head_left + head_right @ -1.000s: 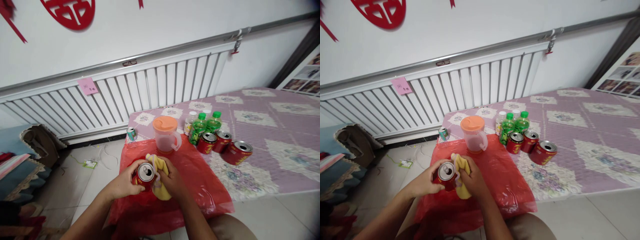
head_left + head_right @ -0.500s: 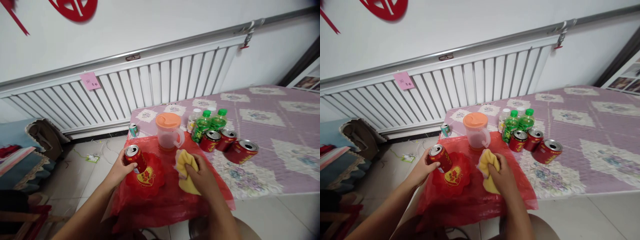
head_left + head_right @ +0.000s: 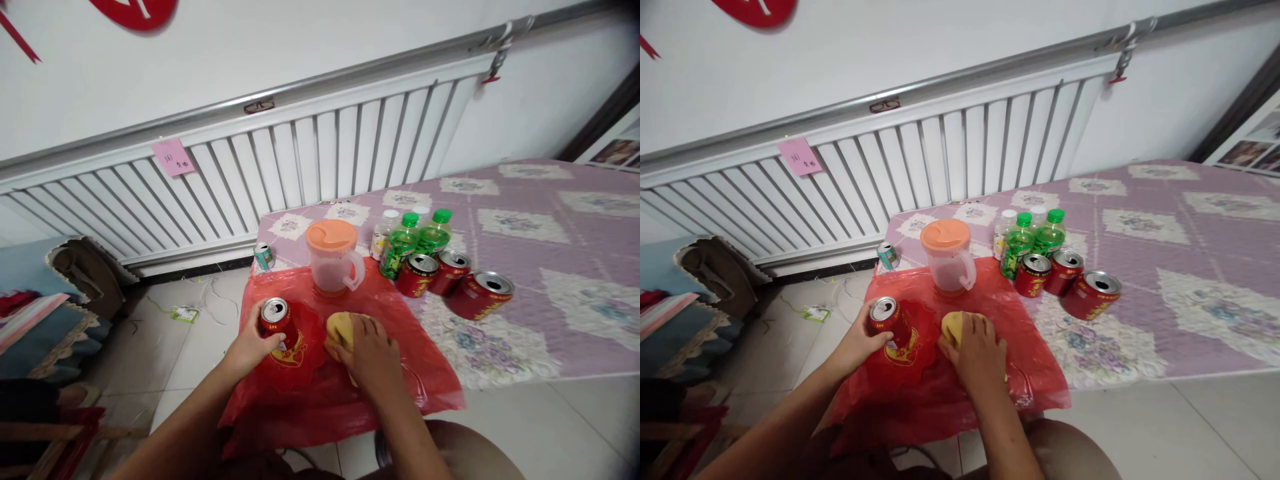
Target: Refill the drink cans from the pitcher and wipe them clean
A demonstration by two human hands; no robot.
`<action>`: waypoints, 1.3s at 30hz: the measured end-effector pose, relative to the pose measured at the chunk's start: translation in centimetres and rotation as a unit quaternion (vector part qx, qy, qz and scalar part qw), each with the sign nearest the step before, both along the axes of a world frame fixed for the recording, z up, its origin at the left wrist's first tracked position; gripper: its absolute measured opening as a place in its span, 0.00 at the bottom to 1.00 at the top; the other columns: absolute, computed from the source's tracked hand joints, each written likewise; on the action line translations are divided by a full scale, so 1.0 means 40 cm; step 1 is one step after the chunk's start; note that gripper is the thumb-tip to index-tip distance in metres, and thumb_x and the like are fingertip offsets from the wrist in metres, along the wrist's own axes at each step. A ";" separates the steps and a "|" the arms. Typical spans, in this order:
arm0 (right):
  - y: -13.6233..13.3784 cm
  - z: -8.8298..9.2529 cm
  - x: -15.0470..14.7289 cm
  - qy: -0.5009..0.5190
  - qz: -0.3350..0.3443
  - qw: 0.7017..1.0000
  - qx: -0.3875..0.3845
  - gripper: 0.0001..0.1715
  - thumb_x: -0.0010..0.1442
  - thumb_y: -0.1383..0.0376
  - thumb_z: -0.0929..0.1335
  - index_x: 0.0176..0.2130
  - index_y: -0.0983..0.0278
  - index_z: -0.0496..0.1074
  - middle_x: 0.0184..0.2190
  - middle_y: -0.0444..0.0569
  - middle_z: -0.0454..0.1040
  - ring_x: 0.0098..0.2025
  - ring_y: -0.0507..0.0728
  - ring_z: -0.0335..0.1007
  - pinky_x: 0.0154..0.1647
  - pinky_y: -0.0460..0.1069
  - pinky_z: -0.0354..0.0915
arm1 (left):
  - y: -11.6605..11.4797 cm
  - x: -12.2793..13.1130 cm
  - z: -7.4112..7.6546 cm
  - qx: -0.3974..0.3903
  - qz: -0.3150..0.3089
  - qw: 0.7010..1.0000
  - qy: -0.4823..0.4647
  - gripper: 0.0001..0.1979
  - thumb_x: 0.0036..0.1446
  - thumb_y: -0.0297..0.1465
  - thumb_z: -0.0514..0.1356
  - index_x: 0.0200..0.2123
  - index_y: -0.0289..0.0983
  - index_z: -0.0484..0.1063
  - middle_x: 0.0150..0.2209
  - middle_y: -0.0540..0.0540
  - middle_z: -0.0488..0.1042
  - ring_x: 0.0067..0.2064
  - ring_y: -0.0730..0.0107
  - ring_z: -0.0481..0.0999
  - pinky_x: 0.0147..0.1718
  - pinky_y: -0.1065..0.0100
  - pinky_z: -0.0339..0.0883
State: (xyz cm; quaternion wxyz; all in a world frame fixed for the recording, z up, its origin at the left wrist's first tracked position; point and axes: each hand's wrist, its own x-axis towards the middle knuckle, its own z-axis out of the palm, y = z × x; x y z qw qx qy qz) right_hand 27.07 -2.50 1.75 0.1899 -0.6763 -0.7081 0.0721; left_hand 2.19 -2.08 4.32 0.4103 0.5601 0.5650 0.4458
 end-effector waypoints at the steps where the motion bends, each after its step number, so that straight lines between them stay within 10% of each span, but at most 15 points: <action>1: 0.002 0.003 0.001 -0.006 -0.002 1.000 -0.006 0.30 0.59 0.56 0.71 0.57 0.66 0.66 0.57 0.63 0.71 0.60 0.72 0.63 0.50 0.64 0.64 | 0.000 -0.003 -0.009 -0.001 0.000 1.000 0.018 0.35 0.45 0.28 0.68 0.57 0.39 0.61 0.54 0.42 0.73 0.57 0.56 0.72 0.62 0.54 0.60; 34: 0.024 -0.090 0.013 -0.012 0.044 0.998 0.044 0.28 0.61 0.56 0.68 0.57 0.66 0.68 0.58 0.60 0.71 0.61 0.67 0.64 0.58 0.60 0.62 | 0.004 -0.018 -0.127 0.061 -0.032 0.997 0.046 0.40 0.41 0.26 0.69 0.60 0.38 0.60 0.60 0.39 0.67 0.63 0.55 0.66 0.64 0.52 0.58; 39: 0.001 -0.049 0.008 0.000 -0.008 0.998 0.055 0.29 0.60 0.56 0.68 0.59 0.61 0.67 0.59 0.58 0.71 0.61 0.70 0.64 0.57 0.67 0.61 | 0.005 -0.029 -0.113 0.081 -0.031 0.996 0.030 0.39 0.40 0.25 0.68 0.58 0.38 0.62 0.58 0.40 0.69 0.62 0.54 0.68 0.63 0.52 0.59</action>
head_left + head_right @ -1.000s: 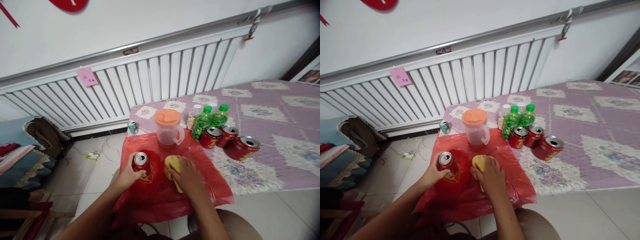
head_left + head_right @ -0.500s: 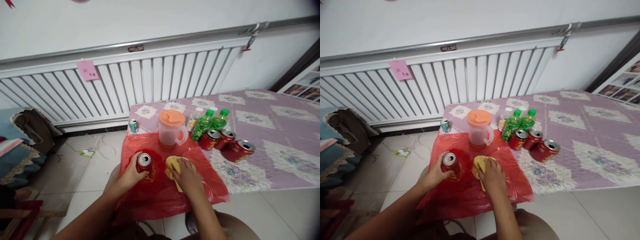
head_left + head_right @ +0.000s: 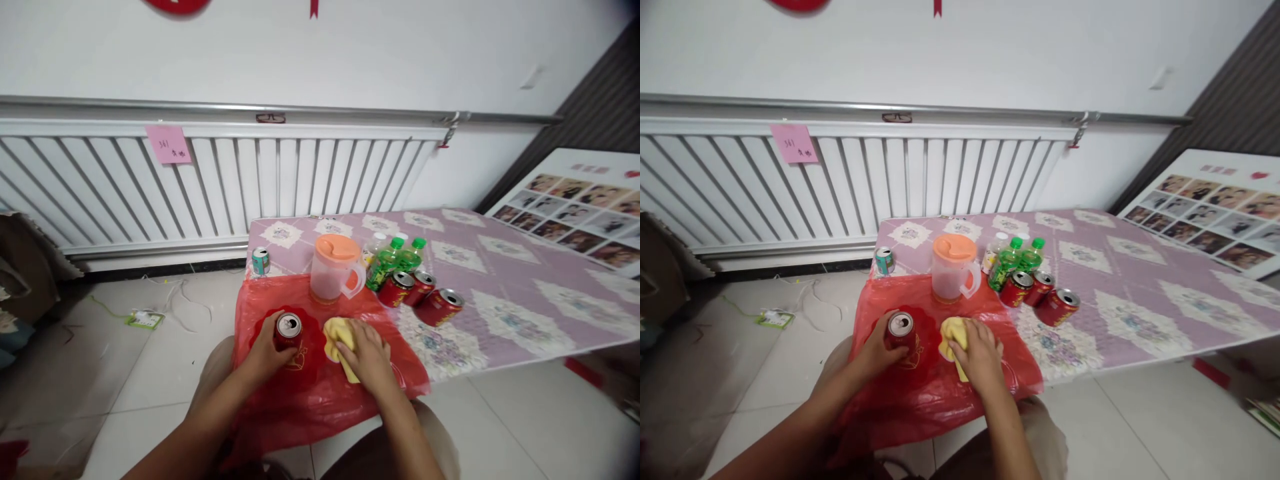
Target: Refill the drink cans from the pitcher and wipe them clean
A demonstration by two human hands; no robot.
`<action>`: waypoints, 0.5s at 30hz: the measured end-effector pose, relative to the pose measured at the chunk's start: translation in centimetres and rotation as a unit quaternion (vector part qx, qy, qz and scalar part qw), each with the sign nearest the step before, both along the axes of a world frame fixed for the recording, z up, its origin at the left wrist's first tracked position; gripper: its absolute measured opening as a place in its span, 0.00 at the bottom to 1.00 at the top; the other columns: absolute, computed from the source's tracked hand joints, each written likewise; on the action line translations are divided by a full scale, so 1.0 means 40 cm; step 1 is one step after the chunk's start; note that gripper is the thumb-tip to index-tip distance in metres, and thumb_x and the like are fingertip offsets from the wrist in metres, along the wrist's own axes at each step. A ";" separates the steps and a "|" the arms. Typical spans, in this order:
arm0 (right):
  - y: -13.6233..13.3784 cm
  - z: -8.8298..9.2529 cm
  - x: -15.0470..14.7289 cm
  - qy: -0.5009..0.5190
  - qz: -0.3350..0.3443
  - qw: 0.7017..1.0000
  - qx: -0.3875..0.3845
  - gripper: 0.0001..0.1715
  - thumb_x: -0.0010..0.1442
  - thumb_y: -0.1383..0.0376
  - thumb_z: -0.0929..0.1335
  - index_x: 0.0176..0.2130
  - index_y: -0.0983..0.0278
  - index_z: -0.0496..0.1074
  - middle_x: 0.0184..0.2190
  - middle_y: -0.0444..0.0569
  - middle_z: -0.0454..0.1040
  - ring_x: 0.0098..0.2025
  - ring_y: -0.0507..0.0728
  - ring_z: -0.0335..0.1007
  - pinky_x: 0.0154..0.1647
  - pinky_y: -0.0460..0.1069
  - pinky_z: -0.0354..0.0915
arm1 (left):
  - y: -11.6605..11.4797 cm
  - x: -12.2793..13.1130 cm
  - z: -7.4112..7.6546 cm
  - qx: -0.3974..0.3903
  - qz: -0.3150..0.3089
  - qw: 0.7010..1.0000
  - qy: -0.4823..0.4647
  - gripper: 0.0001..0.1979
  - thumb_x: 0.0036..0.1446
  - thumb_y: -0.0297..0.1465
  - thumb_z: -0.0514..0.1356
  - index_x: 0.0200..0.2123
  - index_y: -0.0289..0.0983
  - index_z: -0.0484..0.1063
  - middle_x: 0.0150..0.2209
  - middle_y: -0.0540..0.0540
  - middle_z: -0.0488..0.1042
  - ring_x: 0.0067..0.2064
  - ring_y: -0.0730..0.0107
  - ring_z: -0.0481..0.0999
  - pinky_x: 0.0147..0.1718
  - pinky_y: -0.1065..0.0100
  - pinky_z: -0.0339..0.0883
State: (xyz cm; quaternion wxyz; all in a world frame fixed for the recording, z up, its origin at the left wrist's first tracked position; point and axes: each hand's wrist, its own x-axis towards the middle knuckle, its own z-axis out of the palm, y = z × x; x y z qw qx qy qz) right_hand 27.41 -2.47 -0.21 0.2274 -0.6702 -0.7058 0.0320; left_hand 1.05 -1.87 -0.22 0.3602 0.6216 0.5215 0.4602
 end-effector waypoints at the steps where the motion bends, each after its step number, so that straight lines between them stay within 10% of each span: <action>1: -0.011 0.016 -0.011 0.006 -0.012 1.000 0.016 0.29 0.60 0.56 0.69 0.59 0.60 0.67 0.60 0.58 0.70 0.62 0.71 0.64 0.57 0.69 0.60 | -0.001 -0.004 0.006 0.000 0.004 1.000 -0.006 0.38 0.39 0.26 0.68 0.57 0.38 0.63 0.57 0.41 0.70 0.61 0.54 0.69 0.63 0.52 0.60; 10: -0.127 0.038 -0.255 0.258 0.105 0.959 0.060 0.47 0.52 0.64 0.73 0.66 0.61 0.57 0.63 0.60 0.66 0.65 0.68 0.61 0.64 0.64 0.59 | -0.056 0.015 0.120 -0.048 0.024 0.996 -0.069 0.35 0.39 0.27 0.69 0.53 0.39 0.62 0.52 0.42 0.73 0.55 0.54 0.74 0.58 0.52 0.66; 15: -0.130 0.006 -0.331 0.388 0.025 0.919 0.071 0.48 0.50 0.66 0.72 0.66 0.64 0.55 0.64 0.62 0.64 0.66 0.67 0.60 0.66 0.64 0.57 | -0.079 0.053 0.167 -0.092 0.006 0.992 -0.083 0.37 0.36 0.25 0.70 0.52 0.39 0.61 0.53 0.41 0.73 0.55 0.53 0.74 0.57 0.52 0.66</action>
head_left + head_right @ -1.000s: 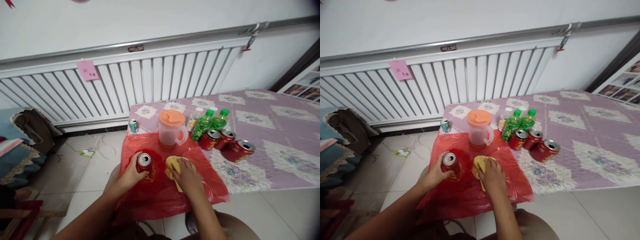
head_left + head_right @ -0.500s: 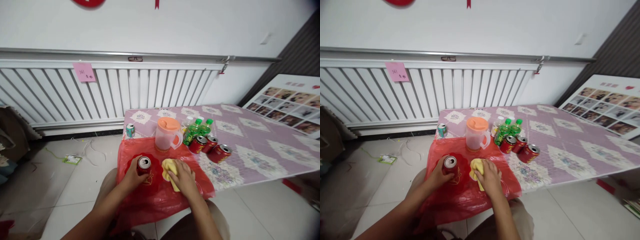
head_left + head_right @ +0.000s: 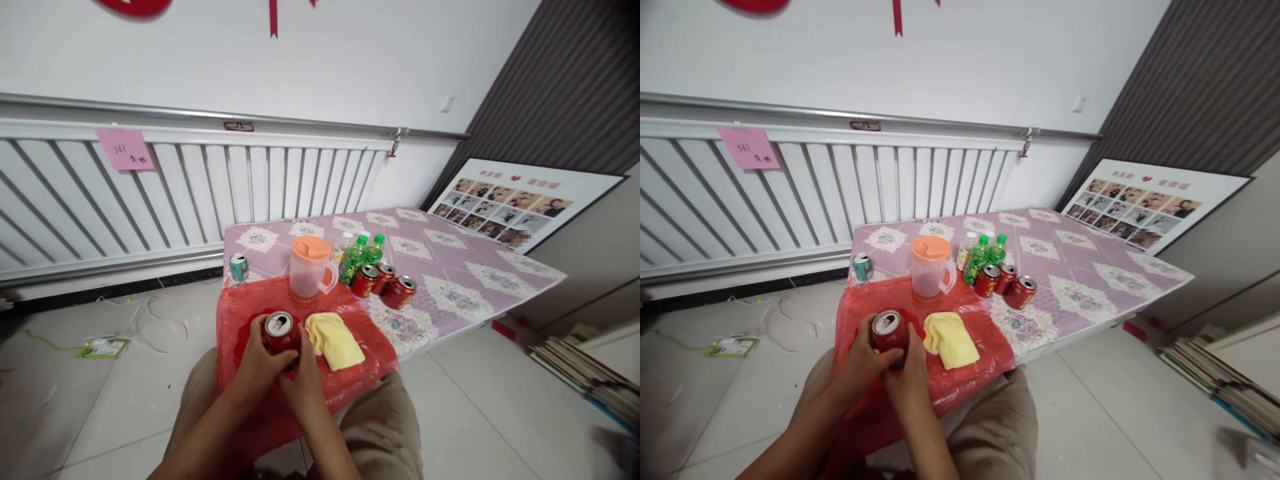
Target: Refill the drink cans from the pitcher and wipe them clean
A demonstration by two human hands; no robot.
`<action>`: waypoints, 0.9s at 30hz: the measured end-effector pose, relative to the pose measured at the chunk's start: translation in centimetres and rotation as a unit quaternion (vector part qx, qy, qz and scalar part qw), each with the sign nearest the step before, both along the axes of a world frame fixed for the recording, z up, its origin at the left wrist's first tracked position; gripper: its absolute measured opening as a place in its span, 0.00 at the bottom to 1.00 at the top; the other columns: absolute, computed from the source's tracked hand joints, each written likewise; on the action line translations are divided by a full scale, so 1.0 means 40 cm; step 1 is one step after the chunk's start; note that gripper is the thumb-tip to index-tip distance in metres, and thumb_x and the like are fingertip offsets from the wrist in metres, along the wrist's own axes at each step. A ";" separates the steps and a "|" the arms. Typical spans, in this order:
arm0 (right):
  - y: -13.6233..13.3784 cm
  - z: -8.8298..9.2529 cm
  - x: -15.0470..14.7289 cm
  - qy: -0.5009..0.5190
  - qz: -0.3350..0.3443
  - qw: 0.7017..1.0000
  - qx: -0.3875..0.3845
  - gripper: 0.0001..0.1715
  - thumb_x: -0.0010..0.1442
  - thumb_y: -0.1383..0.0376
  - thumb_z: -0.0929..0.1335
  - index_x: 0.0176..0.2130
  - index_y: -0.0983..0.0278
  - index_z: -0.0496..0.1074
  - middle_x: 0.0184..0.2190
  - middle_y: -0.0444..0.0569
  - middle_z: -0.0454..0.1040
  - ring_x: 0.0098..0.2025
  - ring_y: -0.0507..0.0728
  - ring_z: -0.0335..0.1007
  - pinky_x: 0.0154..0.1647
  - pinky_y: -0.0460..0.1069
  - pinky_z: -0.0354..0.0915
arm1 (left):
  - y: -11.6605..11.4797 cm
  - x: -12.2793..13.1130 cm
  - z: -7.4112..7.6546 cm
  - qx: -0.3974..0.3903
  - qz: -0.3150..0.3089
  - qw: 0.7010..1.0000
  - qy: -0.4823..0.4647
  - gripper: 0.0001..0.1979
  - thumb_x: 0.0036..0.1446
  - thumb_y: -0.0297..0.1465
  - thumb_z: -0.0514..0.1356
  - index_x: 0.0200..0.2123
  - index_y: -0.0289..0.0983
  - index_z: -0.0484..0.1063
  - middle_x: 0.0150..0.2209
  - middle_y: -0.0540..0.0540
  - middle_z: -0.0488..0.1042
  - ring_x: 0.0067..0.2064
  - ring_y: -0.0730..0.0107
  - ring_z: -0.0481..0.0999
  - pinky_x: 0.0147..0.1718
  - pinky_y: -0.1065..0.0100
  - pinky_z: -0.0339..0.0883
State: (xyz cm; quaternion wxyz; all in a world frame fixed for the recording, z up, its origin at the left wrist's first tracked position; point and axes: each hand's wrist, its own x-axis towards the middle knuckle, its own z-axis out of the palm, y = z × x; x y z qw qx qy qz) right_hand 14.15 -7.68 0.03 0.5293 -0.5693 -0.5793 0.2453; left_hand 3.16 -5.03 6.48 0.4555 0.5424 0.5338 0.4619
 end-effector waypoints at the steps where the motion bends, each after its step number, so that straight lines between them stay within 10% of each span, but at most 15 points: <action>1: 0.001 0.001 0.000 0.016 -0.003 1.000 -0.008 0.48 0.49 0.66 0.72 0.66 0.65 0.55 0.64 0.62 0.64 0.67 0.67 0.59 0.67 0.63 0.56 | -0.001 0.004 0.000 0.000 -0.006 1.000 -0.005 0.38 0.36 0.25 0.70 0.52 0.39 0.61 0.54 0.41 0.72 0.56 0.53 0.73 0.58 0.53 0.66; 8: -0.014 0.046 0.042 0.116 0.006 0.989 -0.093 0.50 0.50 0.58 0.73 0.67 0.64 0.54 0.64 0.59 0.65 0.65 0.65 0.62 0.64 0.60 0.61 | 0.007 -0.003 -0.036 -0.012 -0.129 0.985 -0.117 0.40 0.42 0.28 0.67 0.60 0.36 0.59 0.60 0.35 0.68 0.58 0.52 0.72 0.55 0.52 0.68; 21: -0.042 0.072 0.077 0.285 0.107 0.946 -0.113 0.44 0.50 0.54 0.76 0.62 0.57 0.62 0.62 0.53 0.70 0.63 0.65 0.65 0.64 0.62 0.61 | 0.002 -0.053 -0.027 -0.081 -0.135 0.978 -0.133 0.24 0.53 0.41 0.64 0.52 0.40 0.70 0.55 0.41 0.75 0.56 0.57 0.74 0.57 0.54 0.68; 27: -0.067 0.104 0.069 0.363 0.176 0.905 -0.132 0.42 0.46 0.50 0.78 0.58 0.56 0.69 0.57 0.52 0.74 0.62 0.66 0.66 0.63 0.64 0.60 | 0.002 -0.069 -0.018 -0.078 -0.219 0.956 -0.182 0.31 0.50 0.47 0.68 0.54 0.40 0.71 0.55 0.39 0.75 0.58 0.51 0.73 0.56 0.52 0.67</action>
